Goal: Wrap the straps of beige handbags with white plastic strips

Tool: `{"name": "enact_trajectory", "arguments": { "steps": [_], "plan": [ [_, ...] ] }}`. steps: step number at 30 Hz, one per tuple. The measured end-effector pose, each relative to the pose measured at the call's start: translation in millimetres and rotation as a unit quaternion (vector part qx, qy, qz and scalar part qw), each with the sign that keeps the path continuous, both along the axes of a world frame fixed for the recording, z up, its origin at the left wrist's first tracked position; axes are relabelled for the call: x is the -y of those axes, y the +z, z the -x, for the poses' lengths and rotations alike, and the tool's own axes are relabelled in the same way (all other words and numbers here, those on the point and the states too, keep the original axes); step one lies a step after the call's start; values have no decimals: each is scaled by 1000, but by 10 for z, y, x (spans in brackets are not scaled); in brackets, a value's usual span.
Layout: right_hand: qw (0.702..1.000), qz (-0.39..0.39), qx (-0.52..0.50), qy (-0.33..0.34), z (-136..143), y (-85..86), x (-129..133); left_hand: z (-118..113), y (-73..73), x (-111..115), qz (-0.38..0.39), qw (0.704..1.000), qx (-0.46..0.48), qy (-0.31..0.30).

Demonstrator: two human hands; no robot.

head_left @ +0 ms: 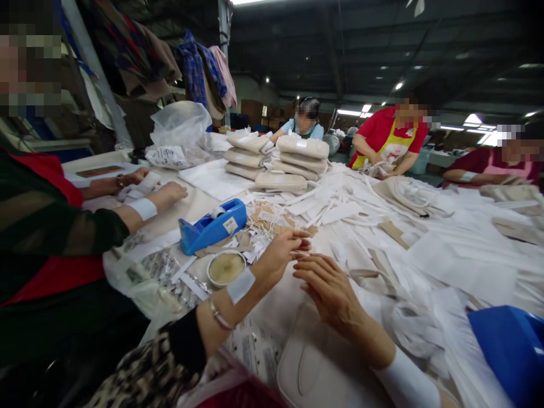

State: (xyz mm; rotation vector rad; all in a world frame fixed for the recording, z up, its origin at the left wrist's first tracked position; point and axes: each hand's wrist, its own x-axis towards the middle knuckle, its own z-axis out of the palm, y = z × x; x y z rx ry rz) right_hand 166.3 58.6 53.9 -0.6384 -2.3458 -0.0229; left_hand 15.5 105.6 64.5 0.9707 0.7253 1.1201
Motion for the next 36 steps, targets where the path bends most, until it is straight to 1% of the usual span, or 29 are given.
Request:
{"name": "enact_trajectory", "arguments": {
  "steps": [2,4,7,10,12,14,17,20,24,27,30,33,34,36],
  "plan": [
    [995,37,88,18,33,-60,-27,318,-153,291,20,999,-21,17],
    [988,59,144,2,57,-139,-49,514,-296,598,49,996,-67,22],
    [977,83,193,-24,59,-222,-73,612,-445,939,101,990,-97,3],
    [973,99,208,-30,46,-231,-90,592,-502,1084,144,986,-72,-48],
    [971,105,211,-26,41,-216,-95,560,-509,1114,166,981,-52,-83],
    [970,108,214,-28,42,-200,-92,528,-510,1130,176,979,-44,-93],
    [971,102,214,-32,50,-179,-79,487,-522,1172,181,980,-42,-77],
    [974,79,212,-28,59,-157,-70,434,-565,1221,192,979,-21,-62],
    [977,66,200,-34,68,-159,-62,269,-650,1191,211,976,20,-40],
    [977,65,200,-35,73,-209,-46,84,-672,1087,199,977,72,-22],
    [978,59,194,-50,88,-285,-27,-48,-639,1006,186,976,112,0],
    [978,64,186,-65,113,-350,-17,-77,-632,987,166,978,125,15],
    [977,71,191,-70,122,-362,-16,-73,-655,985,156,980,124,13],
    [971,85,210,-80,138,-367,-13,-70,-746,974,135,984,115,1]
  ]
}}
